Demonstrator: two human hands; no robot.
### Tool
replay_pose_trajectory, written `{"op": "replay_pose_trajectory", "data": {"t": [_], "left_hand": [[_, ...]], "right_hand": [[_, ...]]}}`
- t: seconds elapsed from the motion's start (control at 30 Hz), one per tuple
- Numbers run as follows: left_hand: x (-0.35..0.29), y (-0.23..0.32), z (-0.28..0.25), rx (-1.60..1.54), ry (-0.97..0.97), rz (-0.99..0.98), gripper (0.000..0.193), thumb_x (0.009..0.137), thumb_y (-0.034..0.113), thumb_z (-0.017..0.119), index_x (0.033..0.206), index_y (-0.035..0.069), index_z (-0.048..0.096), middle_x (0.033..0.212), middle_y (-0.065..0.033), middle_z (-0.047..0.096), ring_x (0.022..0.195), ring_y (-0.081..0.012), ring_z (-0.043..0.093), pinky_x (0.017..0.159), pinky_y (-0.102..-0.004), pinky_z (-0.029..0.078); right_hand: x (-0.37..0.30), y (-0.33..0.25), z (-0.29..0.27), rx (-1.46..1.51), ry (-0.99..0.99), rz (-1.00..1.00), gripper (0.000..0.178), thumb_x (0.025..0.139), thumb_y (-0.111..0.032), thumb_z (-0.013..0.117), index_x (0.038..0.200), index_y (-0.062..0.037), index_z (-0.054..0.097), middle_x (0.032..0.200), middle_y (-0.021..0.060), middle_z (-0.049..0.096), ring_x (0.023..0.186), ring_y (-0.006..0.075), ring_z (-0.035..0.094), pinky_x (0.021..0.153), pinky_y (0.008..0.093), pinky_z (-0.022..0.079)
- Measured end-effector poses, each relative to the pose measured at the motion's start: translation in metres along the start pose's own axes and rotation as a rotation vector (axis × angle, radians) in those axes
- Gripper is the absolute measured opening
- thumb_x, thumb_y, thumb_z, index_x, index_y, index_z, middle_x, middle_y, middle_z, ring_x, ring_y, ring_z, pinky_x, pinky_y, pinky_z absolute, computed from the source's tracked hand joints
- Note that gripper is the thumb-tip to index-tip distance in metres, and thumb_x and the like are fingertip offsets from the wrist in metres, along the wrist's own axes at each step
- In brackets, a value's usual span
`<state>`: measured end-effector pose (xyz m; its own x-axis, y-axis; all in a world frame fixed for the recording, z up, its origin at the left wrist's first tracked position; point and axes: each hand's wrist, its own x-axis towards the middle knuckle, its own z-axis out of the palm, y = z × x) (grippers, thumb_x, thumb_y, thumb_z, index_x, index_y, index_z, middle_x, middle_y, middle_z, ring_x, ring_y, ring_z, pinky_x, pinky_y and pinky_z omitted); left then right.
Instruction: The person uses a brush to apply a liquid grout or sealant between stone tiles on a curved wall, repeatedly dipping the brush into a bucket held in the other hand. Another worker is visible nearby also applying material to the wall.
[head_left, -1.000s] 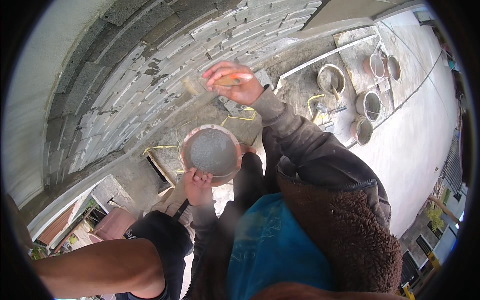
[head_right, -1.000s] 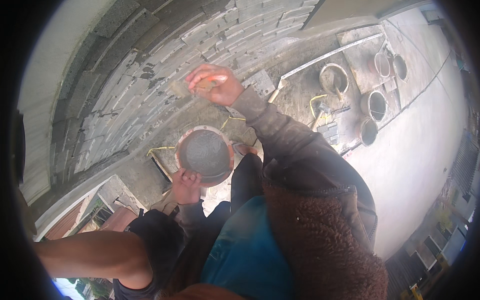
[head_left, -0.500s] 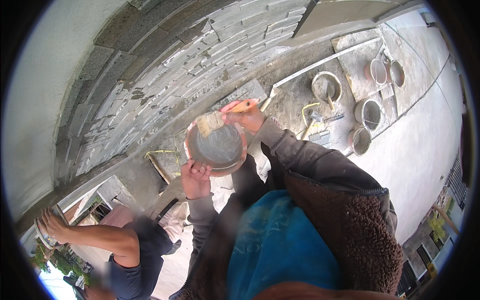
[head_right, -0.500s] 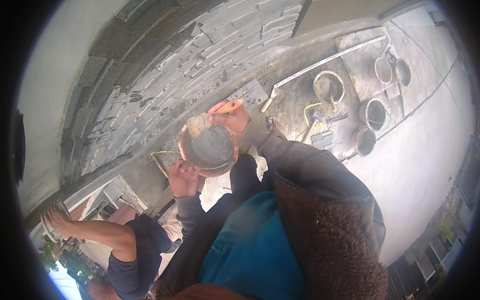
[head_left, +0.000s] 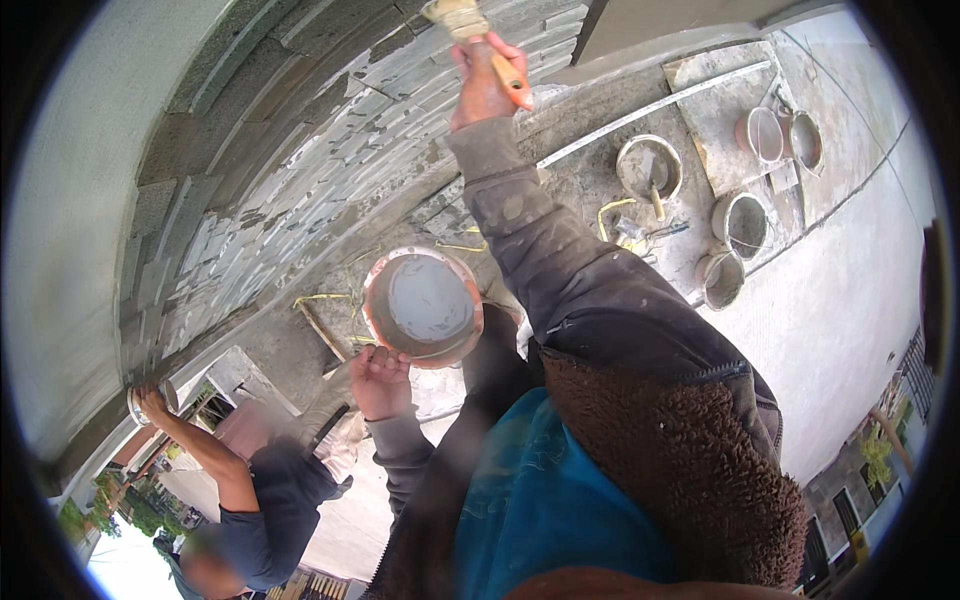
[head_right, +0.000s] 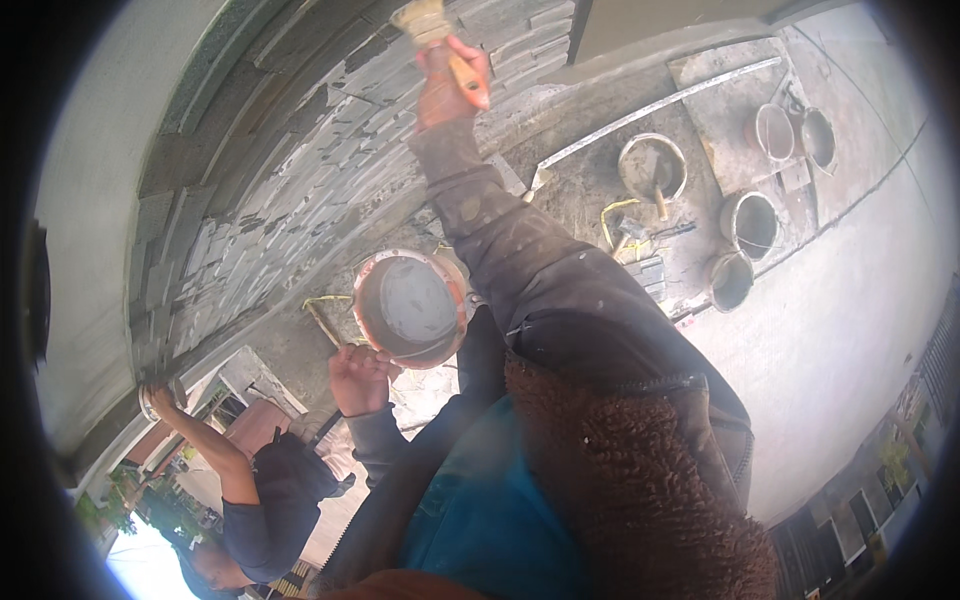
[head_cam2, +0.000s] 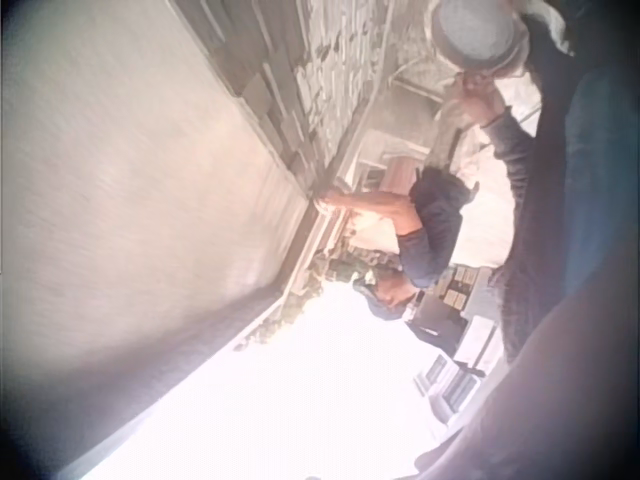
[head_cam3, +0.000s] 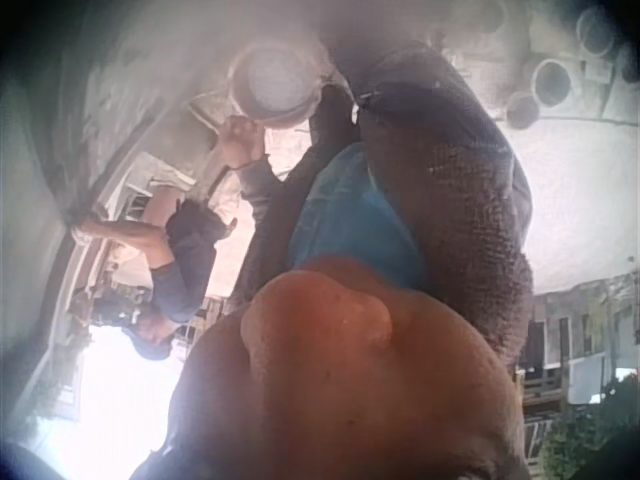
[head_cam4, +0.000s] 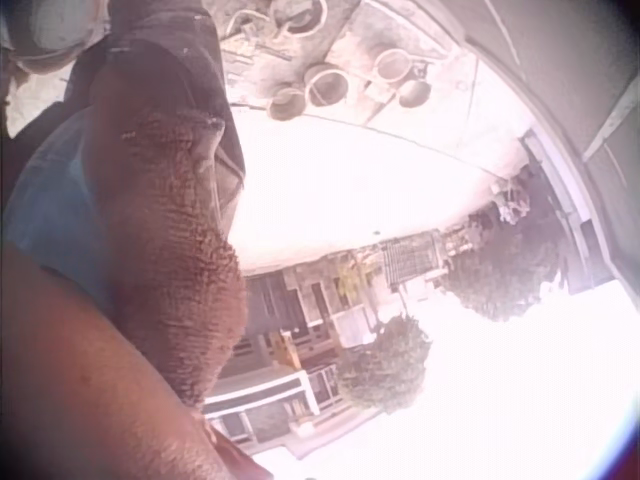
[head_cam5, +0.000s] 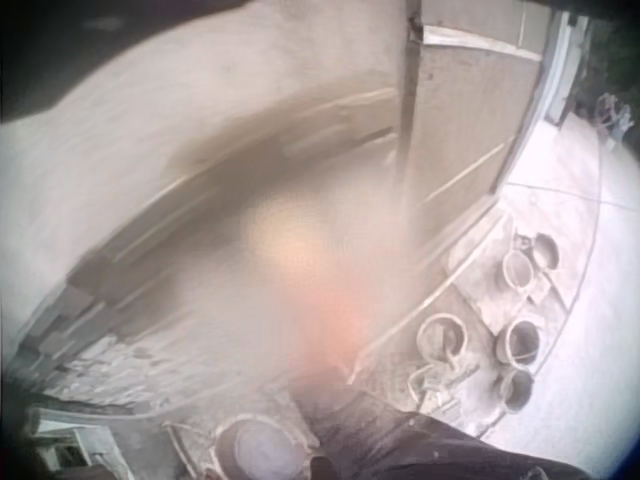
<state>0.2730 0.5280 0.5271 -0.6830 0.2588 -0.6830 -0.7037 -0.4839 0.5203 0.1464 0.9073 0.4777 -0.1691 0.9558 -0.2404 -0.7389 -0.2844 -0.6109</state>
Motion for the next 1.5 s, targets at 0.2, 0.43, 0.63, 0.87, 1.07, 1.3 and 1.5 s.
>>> {"op": "replay_pose_trajectory", "data": {"t": [0.2,0.43,0.63,0.87,1.07,1.3,1.5], "left_hand": [[-0.011,0.006,-0.006,0.045,0.092,-0.049,0.012,0.093,0.021,0.055,0.082,0.015,0.053,0.069,0.005,0.042,0.068,-0.0144,0.043,0.079,-0.0375,0.043],[-0.004,0.007,-0.019,0.07,0.177,-0.033,0.016,0.093,0.021,0.056,0.079,0.015,0.051,0.067,0.0056,0.04,0.067,-0.0138,0.044,0.078,-0.0371,0.042],[-0.014,0.012,-0.019,0.065,0.272,0.006,0.017,0.092,0.021,0.057,0.078,0.015,0.049,0.065,0.0058,0.038,0.063,-0.0135,0.041,0.077,-0.0372,0.042],[0.004,0.008,-0.042,-0.004,0.144,-0.012,0.02,0.093,0.021,0.053,0.075,0.014,0.053,0.064,0.0041,0.043,0.066,-0.0169,0.046,0.079,-0.0409,0.044],[-0.009,0.012,-0.043,-0.025,0.186,-0.014,0.022,0.094,0.021,0.051,0.072,0.015,0.051,0.066,0.0033,0.047,0.069,-0.0186,0.049,0.08,-0.0429,0.044],[-0.008,-0.002,-0.025,0.041,0.39,0.022,0.015,0.094,0.022,0.055,0.081,0.016,0.05,0.065,0.0065,0.037,0.065,-0.0122,0.042,0.077,-0.0366,0.046],[-0.018,-0.005,-0.05,-0.016,0.334,0.039,0.014,0.095,0.023,0.051,0.083,0.015,0.053,0.069,0.005,0.042,0.067,-0.0139,0.046,0.076,-0.0374,0.047]], "right_hand": [[-0.02,0.01,-0.011,-0.369,-0.351,-0.077,0.019,0.088,-0.009,0.073,0.103,-0.002,0.064,0.089,0.0088,0.068,0.084,0.015,0.066,0.076,0.0294,0.055],[-0.066,0.064,-0.006,-0.691,-0.511,-0.717,0.027,0.081,0.0,0.074,0.103,-0.0129,0.068,0.113,0.0103,0.063,0.101,0.0211,0.066,0.081,0.0322,0.06],[-0.054,0.075,-0.038,-0.533,-0.806,-0.425,0.021,0.081,-0.001,0.075,0.097,-0.014,0.072,0.117,0.0092,0.067,0.103,0.0211,0.066,0.086,0.0367,0.057],[-0.051,0.086,-0.032,-0.756,-0.399,-0.669,0.022,0.084,-0.002,0.073,0.102,-0.0057,0.061,0.097,0.009,0.058,0.093,0.0223,0.065,0.085,0.0324,0.056],[-0.031,0.096,-0.062,-0.629,-0.417,-0.269,0.022,0.087,-0.004,0.07,0.108,-0.0014,0.062,0.101,0.0152,0.066,0.086,0.0236,0.069,0.079,0.0319,0.059],[-0.043,0.077,-0.035,-0.883,-0.345,-0.65,0.017,0.084,-0.004,0.066,0.101,-0.007,0.061,0.098,0.0111,0.051,0.094,0.0263,0.057,0.078,0.0403,0.05],[-0.153,0.124,-0.023,-0.723,-0.799,-0.215,0.018,0.081,-0.004,0.07,0.095,-0.011,0.063,0.096,0.0121,0.053,0.09,0.0268,0.059,0.077,0.0377,0.05]]}}
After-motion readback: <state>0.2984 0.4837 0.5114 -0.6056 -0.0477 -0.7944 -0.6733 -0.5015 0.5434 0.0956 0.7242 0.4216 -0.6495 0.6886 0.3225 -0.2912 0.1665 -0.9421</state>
